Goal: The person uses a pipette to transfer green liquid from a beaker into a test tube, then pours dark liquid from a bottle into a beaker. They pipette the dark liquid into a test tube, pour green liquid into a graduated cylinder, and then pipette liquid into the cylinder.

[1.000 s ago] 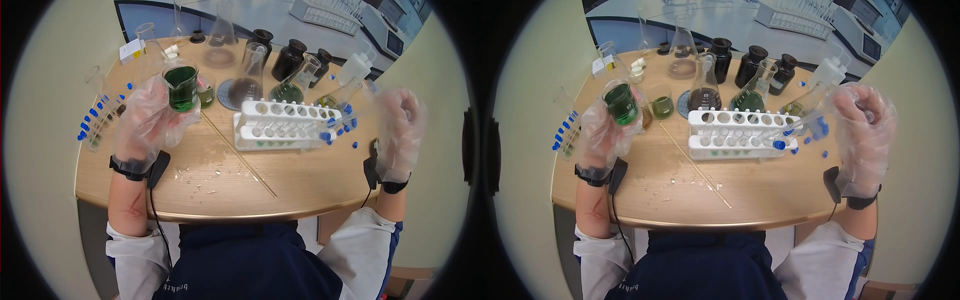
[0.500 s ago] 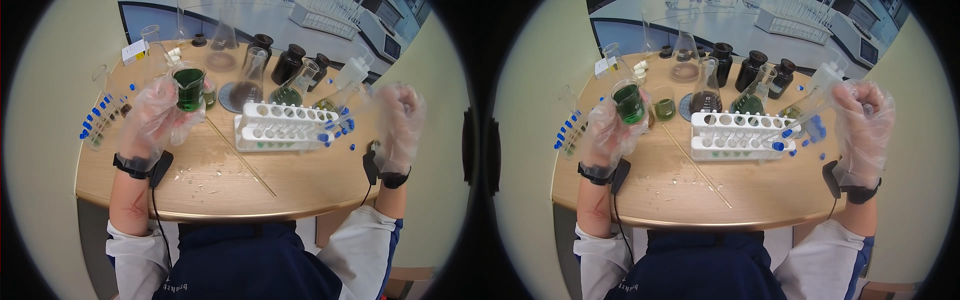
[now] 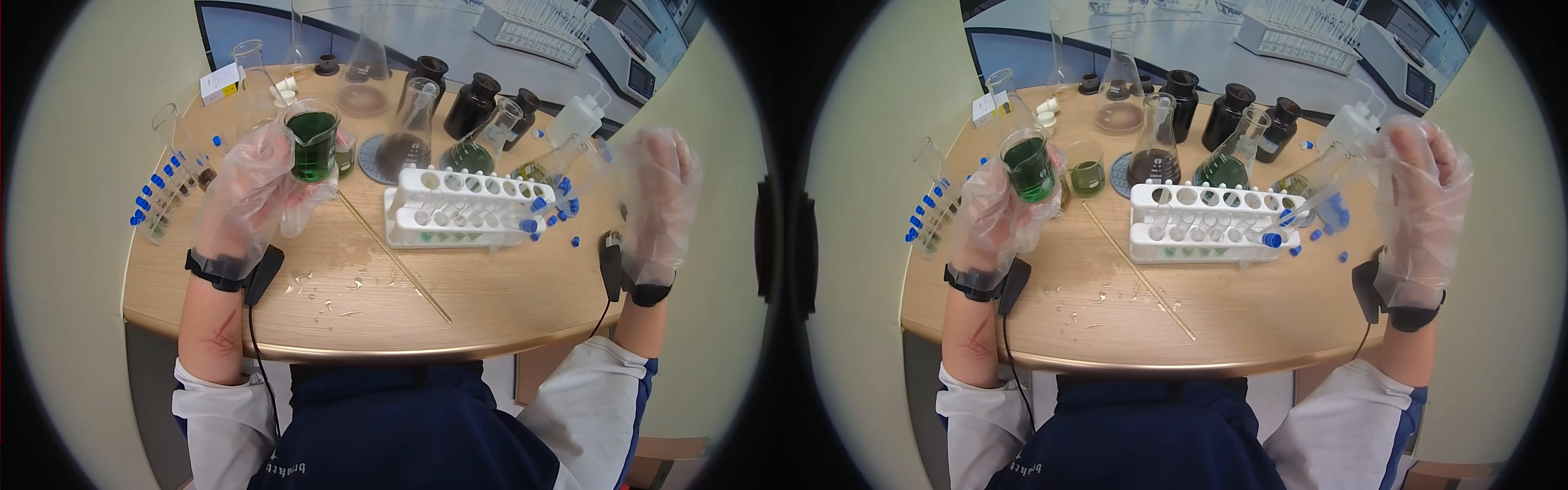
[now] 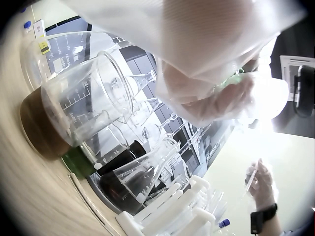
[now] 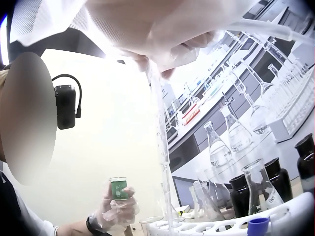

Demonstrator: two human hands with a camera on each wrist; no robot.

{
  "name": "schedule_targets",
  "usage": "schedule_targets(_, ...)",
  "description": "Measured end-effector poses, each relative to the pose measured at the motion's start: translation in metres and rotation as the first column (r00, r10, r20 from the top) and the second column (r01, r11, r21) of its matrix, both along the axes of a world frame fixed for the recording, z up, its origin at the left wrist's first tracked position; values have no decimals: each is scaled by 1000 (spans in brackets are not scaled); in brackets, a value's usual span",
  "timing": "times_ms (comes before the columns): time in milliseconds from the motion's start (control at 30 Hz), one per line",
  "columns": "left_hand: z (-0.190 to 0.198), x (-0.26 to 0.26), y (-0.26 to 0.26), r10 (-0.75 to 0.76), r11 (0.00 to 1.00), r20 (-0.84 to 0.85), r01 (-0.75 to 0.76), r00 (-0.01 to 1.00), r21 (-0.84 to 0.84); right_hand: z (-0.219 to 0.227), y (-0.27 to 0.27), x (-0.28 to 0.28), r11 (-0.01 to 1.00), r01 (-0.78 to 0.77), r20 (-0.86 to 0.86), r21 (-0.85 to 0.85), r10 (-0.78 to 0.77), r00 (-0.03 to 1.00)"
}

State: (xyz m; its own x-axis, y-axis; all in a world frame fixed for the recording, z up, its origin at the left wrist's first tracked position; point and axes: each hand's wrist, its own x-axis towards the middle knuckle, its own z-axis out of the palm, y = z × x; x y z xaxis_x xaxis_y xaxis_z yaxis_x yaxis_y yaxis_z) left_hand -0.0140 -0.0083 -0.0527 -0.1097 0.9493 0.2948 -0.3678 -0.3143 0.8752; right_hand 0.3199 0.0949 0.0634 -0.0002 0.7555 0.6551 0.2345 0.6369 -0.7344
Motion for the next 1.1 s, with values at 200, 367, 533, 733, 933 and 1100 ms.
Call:
schedule_targets(200,-1,-4,-1,-41,997,-68,45,997,59,12,12,13,998,-25,-75,-61,20,997)
schedule_targets(367,3,-2,-3,-106,992,5,105,994,67,19,22,15,997,54,59,-50,-51,997)
schedule_targets(533,2,-8,-2,-126,990,-56,129,990,52,34,49,-18,980,16,-8,200,-15,1000)
schedule_targets(733,2,-10,0,-153,986,-38,155,988,58,43,125,-61,965,73,436,254,-181,881)
schedule_targets(933,8,-8,-6,-147,989,1,147,989,8,13,188,-92,981,121,617,151,-189,764)
schedule_targets(1100,9,-5,-7,-144,989,-10,144,989,36,-16,217,-99,995,-11,771,-103,87,631)
